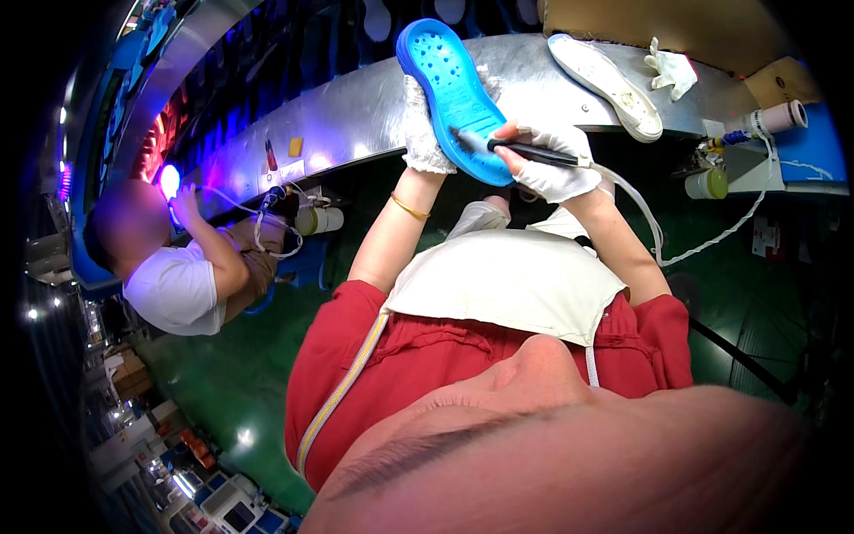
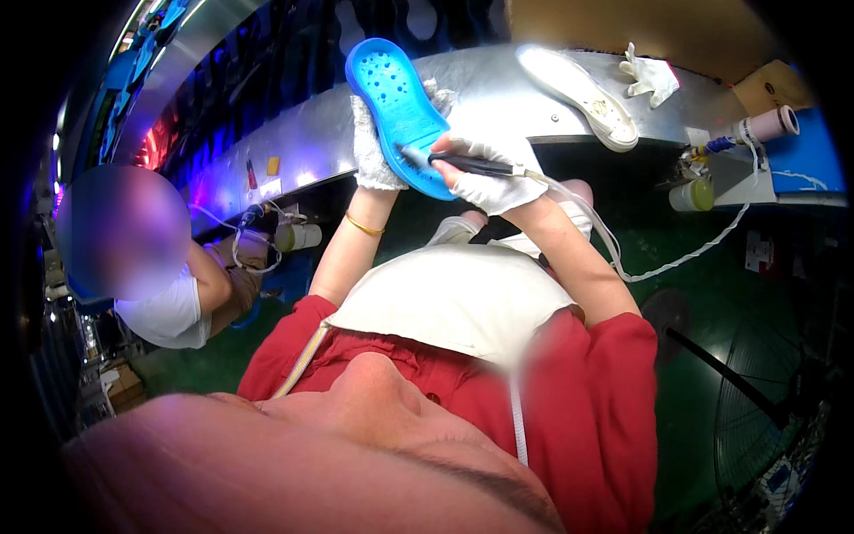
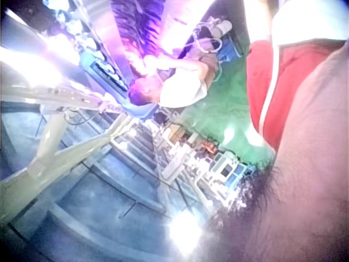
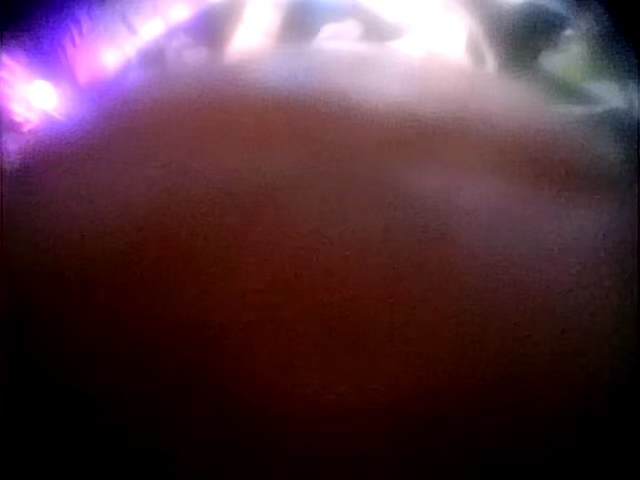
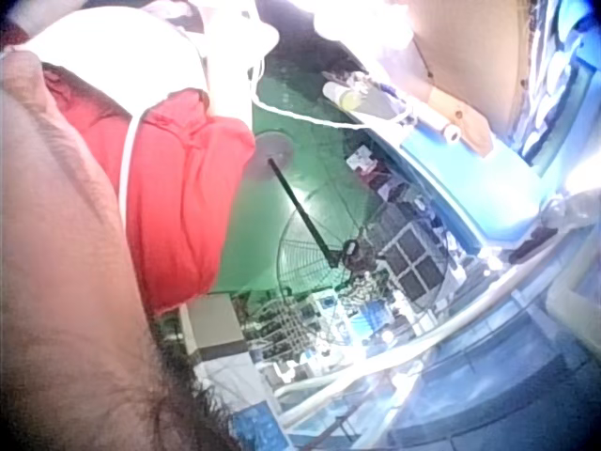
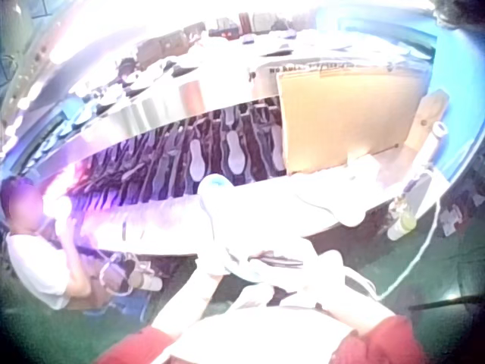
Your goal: The person paints the sides and sole edges of blue shoes using a brush while holding them by hand over a workbench, and places them onto a conveyor belt.
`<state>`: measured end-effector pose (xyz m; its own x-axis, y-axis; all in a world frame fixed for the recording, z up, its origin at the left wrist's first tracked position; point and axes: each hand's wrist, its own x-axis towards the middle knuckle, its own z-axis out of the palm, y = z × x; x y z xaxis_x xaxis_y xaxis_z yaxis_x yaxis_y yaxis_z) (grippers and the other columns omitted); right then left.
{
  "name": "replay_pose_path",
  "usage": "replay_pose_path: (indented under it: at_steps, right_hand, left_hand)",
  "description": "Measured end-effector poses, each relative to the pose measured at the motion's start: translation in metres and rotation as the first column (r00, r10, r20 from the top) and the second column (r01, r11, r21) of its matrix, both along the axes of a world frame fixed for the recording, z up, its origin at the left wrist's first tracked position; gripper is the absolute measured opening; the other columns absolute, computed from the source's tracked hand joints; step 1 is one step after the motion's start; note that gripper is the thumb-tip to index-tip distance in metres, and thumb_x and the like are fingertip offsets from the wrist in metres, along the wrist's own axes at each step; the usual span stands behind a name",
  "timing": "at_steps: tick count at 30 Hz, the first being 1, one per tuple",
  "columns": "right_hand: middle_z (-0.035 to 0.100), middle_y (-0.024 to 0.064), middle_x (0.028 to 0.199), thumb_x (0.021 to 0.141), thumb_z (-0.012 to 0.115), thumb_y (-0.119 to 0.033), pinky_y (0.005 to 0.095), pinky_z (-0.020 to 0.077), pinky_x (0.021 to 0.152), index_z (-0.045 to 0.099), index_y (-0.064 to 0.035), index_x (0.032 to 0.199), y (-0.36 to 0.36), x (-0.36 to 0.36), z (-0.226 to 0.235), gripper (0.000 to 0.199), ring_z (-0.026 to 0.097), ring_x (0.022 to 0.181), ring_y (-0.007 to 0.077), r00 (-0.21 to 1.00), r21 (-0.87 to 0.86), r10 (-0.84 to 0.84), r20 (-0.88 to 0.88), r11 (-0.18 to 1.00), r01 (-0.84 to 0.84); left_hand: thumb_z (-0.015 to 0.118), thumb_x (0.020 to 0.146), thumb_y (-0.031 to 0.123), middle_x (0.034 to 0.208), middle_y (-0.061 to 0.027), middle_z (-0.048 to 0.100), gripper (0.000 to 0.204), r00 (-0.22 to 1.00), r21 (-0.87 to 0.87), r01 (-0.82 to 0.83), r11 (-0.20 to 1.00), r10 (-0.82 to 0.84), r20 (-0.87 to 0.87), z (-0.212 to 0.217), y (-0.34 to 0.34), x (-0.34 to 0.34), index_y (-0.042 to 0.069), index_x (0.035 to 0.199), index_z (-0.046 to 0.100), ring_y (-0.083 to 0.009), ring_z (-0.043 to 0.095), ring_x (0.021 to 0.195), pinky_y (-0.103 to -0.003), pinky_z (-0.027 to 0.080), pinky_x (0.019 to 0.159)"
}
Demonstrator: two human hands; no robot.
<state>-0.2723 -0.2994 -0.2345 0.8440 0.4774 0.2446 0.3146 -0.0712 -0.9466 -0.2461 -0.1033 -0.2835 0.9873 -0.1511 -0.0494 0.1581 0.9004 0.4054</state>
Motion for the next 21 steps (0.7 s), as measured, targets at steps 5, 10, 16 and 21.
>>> replay_pose_path:
  at_steps: [5,10,16,21]
  right_hand:
    - [0.066,0.0071,0.079,0.072,0.074,-0.002,0.0277,0.0518,0.068,0.068,-0.0087,0.091,0.001,-0.007,-0.003,0.021,0.064,0.07,0.0192,0.942,0.048,0.053,0.331,0.996,-0.073]
    - [0.068,0.0056,0.085,0.082,0.07,-0.006,0.0249,0.0516,0.071,0.066,-0.0027,0.093,-0.015,0.009,-0.003,0.012,0.063,0.077,0.0107,0.994,0.12,0.014,-0.113,0.993,-0.001]
    - [0.066,0.0074,0.085,0.083,0.068,0.0,0.0244,0.0511,0.07,0.063,-0.0023,0.093,-0.006,0.002,-0.009,0.011,0.063,0.074,0.0107,0.998,0.268,-0.053,-0.042,0.961,0.062]
    - [0.066,0.006,0.08,0.082,0.07,-0.003,0.0231,0.0519,0.063,0.068,-0.0049,0.091,0.001,-0.012,-0.02,0.01,0.064,0.068,0.0106,0.933,0.396,0.186,-0.309,0.917,-0.051]
  left_hand:
    - [0.044,0.087,0.067,0.132,-0.0184,0.053,0.078,0.993,-0.067,0.104,0.992,-0.099,0.066,-0.003,0.014,0.01,0.009,0.139,0.04,-0.0393,0.048,0.122,-0.055,0.037,0.104]
    - [0.036,0.083,0.076,0.13,-0.0148,0.053,0.088,0.997,-0.243,0.05,0.969,-0.034,0.068,0.009,0.003,0.002,0.007,0.137,0.041,-0.0328,0.053,0.114,-0.049,0.044,0.098]
    - [0.035,0.08,0.081,0.135,-0.0142,0.049,0.094,0.996,0.103,-0.078,0.992,0.073,0.051,0.025,-0.024,-0.028,0.01,0.142,0.036,-0.0309,0.051,0.118,-0.045,0.04,0.104]
    - [0.041,0.08,0.078,0.137,-0.0137,0.047,0.092,0.984,0.168,-0.176,0.97,0.169,0.053,0.028,-0.022,-0.021,0.009,0.142,0.036,-0.0312,0.05,0.12,-0.045,0.042,0.102]
